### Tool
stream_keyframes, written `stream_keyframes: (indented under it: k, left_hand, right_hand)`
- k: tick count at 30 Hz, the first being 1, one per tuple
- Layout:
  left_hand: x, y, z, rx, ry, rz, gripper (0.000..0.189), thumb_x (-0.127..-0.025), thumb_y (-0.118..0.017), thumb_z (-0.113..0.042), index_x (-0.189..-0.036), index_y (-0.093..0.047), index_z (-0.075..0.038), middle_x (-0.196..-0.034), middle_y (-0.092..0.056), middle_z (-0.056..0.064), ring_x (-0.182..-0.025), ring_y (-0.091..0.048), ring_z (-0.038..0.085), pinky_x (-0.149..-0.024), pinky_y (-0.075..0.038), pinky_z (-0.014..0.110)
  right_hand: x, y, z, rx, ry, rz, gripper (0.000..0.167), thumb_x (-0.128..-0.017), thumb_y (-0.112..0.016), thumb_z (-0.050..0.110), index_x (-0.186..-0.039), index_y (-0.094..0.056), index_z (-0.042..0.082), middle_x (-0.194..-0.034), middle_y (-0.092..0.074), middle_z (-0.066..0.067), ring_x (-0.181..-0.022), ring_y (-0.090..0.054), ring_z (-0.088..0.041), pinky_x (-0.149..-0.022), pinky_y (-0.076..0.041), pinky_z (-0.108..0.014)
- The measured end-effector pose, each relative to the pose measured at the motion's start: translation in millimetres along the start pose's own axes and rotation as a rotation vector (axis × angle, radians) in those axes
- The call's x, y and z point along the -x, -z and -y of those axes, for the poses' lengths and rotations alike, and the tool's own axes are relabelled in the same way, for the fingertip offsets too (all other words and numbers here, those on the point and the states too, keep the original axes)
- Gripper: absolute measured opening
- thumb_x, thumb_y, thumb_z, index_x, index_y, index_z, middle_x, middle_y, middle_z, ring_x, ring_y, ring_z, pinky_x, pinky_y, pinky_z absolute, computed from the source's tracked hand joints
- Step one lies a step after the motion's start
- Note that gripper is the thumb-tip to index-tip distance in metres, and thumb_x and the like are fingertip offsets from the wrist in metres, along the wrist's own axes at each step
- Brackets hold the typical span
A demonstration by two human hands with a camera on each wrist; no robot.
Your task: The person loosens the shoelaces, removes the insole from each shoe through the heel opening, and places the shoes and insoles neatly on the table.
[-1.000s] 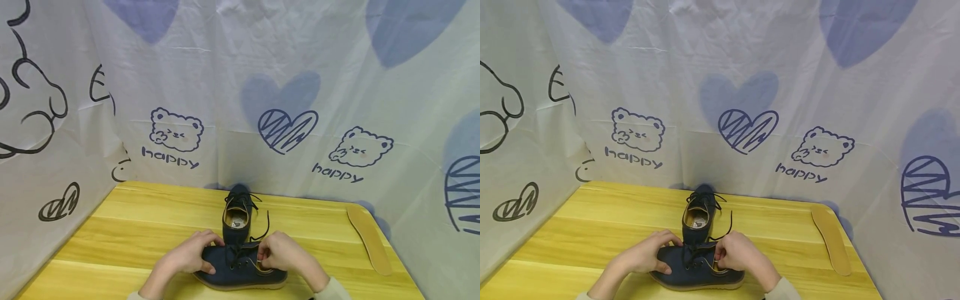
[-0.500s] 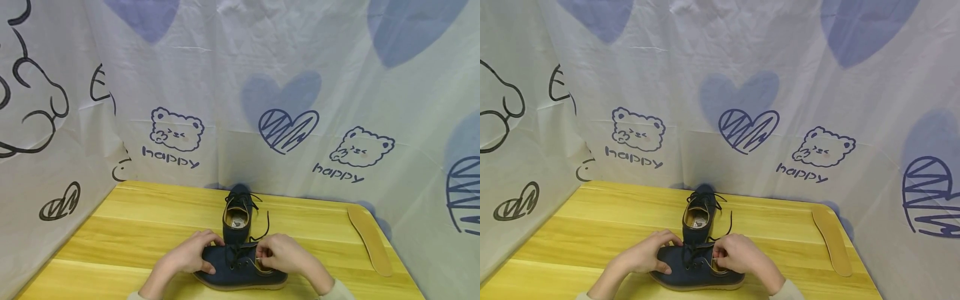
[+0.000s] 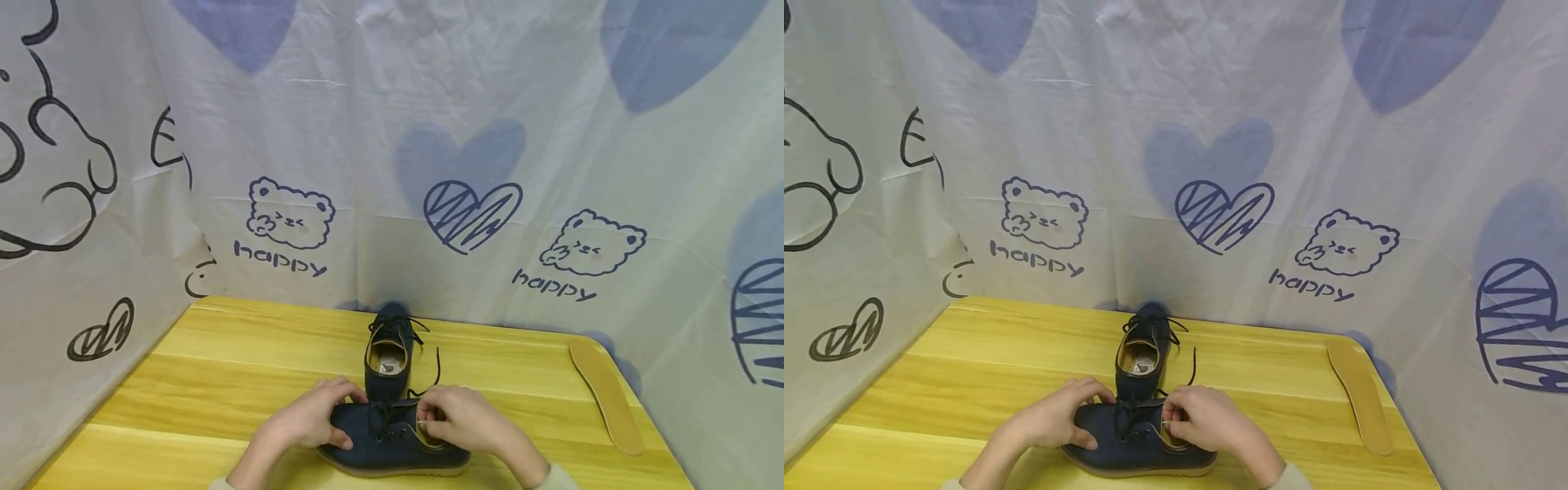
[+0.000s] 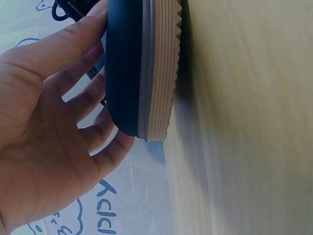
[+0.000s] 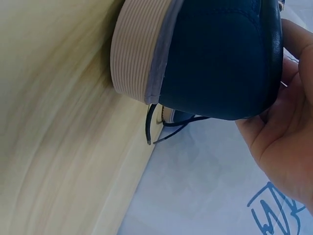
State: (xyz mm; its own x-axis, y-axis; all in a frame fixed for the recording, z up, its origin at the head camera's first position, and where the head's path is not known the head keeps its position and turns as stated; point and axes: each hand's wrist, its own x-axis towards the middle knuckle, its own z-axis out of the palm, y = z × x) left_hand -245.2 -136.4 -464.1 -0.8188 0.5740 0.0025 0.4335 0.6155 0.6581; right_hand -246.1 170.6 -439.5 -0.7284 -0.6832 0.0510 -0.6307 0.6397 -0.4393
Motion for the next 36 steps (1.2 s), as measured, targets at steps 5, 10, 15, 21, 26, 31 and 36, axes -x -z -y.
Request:
stream_keyframes:
  k: [5, 10, 15, 21, 26, 31, 36]
  left_hand:
    - [0.2, -0.5, 0.6, 0.003, 0.006, 0.006, 0.058, -0.073, -0.095, -0.014, -0.123, -0.068, -0.021, -0.122, -0.06, -0.002, -0.105, -0.05, 0.023, -0.092, -0.048, 0.049]
    - [0.1, -0.4, 1.3, 0.009, 0.01, 0.006, 0.058, -0.073, -0.095, -0.015, -0.123, -0.068, -0.022, -0.123, -0.06, -0.002, -0.105, -0.05, 0.023, -0.092, -0.048, 0.05]
    - [-0.3, -0.2, 1.9, 0.0, 0.007, 0.001, 0.058, -0.073, -0.095, -0.015, -0.124, -0.068, -0.022, -0.122, -0.06, -0.002, -0.105, -0.05, 0.023, -0.091, -0.047, 0.048]
    - [0.3, 0.1, -0.4, -0.003, 0.01, -0.002, 0.057, -0.072, -0.095, -0.015, -0.122, -0.068, -0.021, -0.124, -0.061, -0.001, -0.108, -0.052, 0.024, -0.094, -0.048, 0.051]
    - [0.3, -0.1, -0.9, -0.011, 0.007, -0.006, 0.057, -0.071, -0.095, -0.015, -0.122, -0.069, -0.022, -0.124, -0.062, -0.001, -0.108, -0.052, 0.025, -0.094, -0.048, 0.051]
    - [0.4, -0.6, -0.4, -0.019, -0.001, -0.008, 0.057, -0.072, -0.095, -0.016, -0.122, -0.069, -0.021, -0.122, -0.062, -0.001, -0.108, -0.052, 0.024, -0.094, -0.048, 0.048]
    - [0.6, -1.2, 1.0, -0.021, -0.003, -0.013, 0.057, -0.072, -0.095, -0.016, -0.122, -0.069, -0.022, -0.119, -0.062, -0.003, -0.106, -0.052, 0.022, -0.092, -0.048, 0.044]
  right_hand:
    - [0.7, -0.7, 0.2, -0.039, 0.011, -0.016, 0.011, -0.097, -0.071, 0.021, -0.09, -0.067, 0.03, -0.083, -0.056, 0.02, -0.072, -0.05, 0.002, -0.065, -0.045, -0.021]
    - [0.1, -0.5, 1.0, -0.102, -0.002, -0.036, 0.01, -0.099, -0.07, 0.025, -0.091, -0.068, 0.03, -0.085, -0.058, 0.019, -0.073, -0.051, 0.001, -0.065, -0.045, -0.022]
    - [-0.4, 0.5, 1.7, -0.159, -0.03, -0.029, 0.009, -0.102, -0.068, 0.028, -0.093, -0.068, 0.029, -0.085, -0.059, 0.017, -0.072, -0.052, 0.0, -0.064, -0.045, -0.023]
    - [0.0, 1.0, 2.2, -0.19, -0.05, -0.018, 0.008, -0.104, -0.066, 0.029, -0.096, -0.069, 0.027, -0.09, -0.061, 0.016, -0.075, -0.053, -0.001, -0.068, -0.046, -0.024]
    - [0.6, 1.9, 2.4, -0.215, -0.06, -0.034, 0.008, -0.103, -0.066, 0.027, -0.097, -0.069, 0.024, -0.092, -0.063, 0.014, -0.078, -0.054, -0.003, -0.07, -0.047, -0.025]
    - [1.0, 1.8, -1.2, -0.247, -0.056, -0.088, 0.008, -0.102, -0.068, 0.023, -0.094, -0.07, 0.021, -0.092, -0.064, 0.012, -0.081, -0.055, -0.004, -0.072, -0.049, -0.026]
    - [3.5, 0.7, -4.1, -0.202, -0.073, -0.144, 0.009, -0.099, -0.072, 0.02, -0.091, -0.072, 0.024, -0.09, -0.064, 0.015, -0.081, -0.056, -0.002, -0.072, -0.05, -0.025]
